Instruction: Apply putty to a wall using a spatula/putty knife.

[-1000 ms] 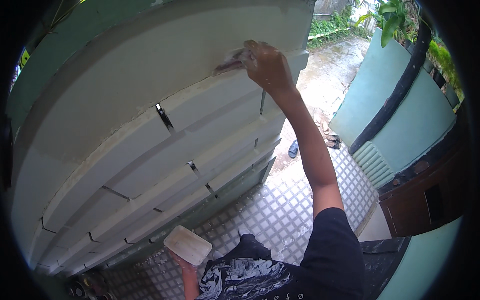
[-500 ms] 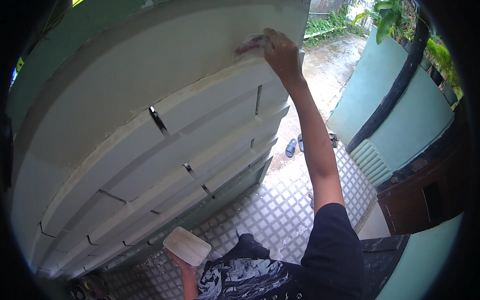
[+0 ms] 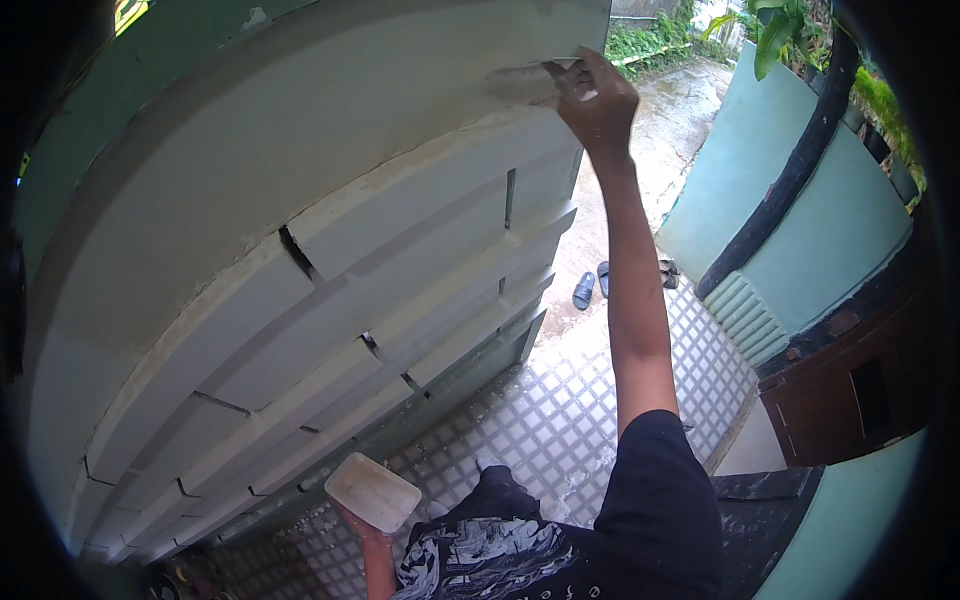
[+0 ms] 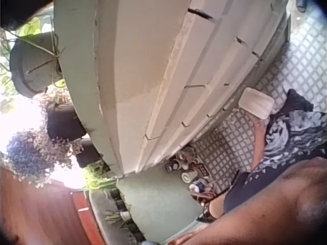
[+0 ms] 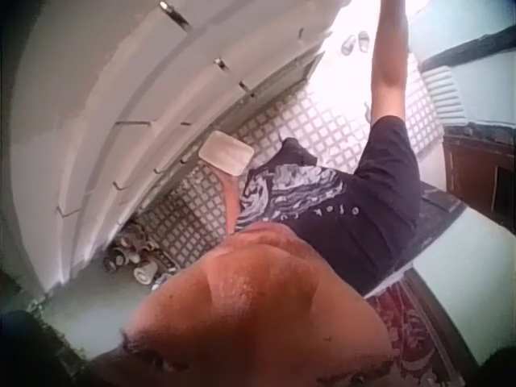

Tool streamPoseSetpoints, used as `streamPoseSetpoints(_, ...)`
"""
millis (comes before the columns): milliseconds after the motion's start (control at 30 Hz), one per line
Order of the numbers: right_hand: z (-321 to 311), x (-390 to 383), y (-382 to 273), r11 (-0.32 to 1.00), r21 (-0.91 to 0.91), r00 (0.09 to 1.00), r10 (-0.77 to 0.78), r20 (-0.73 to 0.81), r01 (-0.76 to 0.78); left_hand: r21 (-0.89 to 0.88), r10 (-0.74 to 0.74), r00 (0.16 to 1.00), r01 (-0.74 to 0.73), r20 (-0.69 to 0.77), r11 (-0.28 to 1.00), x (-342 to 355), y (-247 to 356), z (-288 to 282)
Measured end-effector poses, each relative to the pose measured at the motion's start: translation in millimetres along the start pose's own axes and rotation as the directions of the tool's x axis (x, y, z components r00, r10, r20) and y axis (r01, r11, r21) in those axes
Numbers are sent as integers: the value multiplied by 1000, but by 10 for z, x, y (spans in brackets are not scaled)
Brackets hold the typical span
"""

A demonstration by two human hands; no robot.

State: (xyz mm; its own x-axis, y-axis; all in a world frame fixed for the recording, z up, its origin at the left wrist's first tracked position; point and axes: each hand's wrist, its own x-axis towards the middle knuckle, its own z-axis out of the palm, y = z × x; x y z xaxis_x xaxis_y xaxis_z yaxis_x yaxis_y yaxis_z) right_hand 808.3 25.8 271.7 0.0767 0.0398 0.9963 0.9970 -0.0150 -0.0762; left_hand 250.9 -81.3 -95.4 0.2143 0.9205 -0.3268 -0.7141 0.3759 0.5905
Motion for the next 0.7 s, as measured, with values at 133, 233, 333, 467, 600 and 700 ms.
streamPoseSetpoints(133,31,-70,252,1000,1,951,-24,309,25,2,2,1000,-2,-7,1000,-8,-25,14)
streamPoseSetpoints(233,201,-81,382,980,-134,972,-121,204,150,-1,-5,1000,5,-8,1000,40,-58,47)
streamPoseSetpoints(333,147,4,401,996,-90,997,-2,74,9,-7,-5,1000,5,-20,1000,52,-95,53)
streamPoseSetpoints(467,-56,79,603,997,-64,974,55,220,-42,-31,-23,1000,23,-5,999,84,-155,47)
streamPoseSetpoints(600,21,-4,647,999,-53,928,16,373,4,-55,-49,999,50,22,997,123,-234,40)
streamPoseSetpoints(700,164,29,663,980,-172,979,-66,194,100,-69,-76,996,78,39,995,157,-304,51)
